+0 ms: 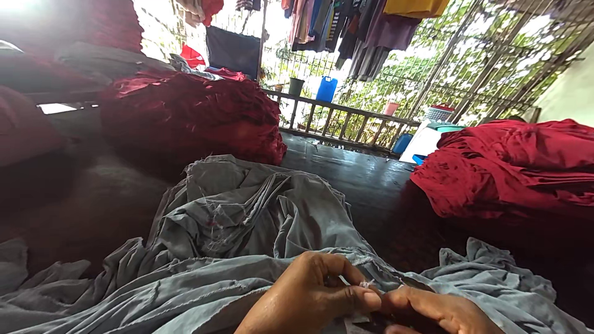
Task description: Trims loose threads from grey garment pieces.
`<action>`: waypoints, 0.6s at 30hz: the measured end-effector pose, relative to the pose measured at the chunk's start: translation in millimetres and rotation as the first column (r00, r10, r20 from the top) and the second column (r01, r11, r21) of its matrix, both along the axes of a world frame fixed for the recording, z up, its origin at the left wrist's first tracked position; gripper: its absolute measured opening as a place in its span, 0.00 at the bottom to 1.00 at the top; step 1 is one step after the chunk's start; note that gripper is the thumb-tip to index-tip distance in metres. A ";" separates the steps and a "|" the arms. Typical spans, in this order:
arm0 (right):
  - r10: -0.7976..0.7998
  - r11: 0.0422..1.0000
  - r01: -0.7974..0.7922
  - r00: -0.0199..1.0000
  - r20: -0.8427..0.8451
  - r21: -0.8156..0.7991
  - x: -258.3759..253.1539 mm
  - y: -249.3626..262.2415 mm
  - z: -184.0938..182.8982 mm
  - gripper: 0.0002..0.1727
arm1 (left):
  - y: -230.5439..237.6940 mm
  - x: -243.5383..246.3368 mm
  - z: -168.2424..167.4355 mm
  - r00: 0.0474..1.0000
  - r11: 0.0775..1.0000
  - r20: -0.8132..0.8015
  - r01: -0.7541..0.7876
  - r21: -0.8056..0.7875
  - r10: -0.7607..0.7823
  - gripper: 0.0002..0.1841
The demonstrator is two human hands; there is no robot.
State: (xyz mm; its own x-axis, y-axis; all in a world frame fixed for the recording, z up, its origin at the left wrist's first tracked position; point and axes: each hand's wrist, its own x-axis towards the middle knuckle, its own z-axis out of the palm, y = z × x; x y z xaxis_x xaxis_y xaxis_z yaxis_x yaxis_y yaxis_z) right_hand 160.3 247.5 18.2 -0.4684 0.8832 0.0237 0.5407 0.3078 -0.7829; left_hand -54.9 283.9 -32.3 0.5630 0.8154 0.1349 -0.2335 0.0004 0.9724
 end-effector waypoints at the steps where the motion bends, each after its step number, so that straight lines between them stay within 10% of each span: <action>1: 0.007 1.000 -0.007 1.000 -0.010 -0.001 0.0 -0.4 -0.8 0.14 | 0.4 -0.5 -0.3 1.000 1.000 -0.002 0.006 0.005 -0.006 0.02; 18: 0.034 0.999 -0.033 0.998 -0.047 0.031 -0.4 2.4 -8.0 0.14 | 1.5 -1.8 -1.7 1.000 0.998 -0.010 0.016 0.056 -0.016 0.03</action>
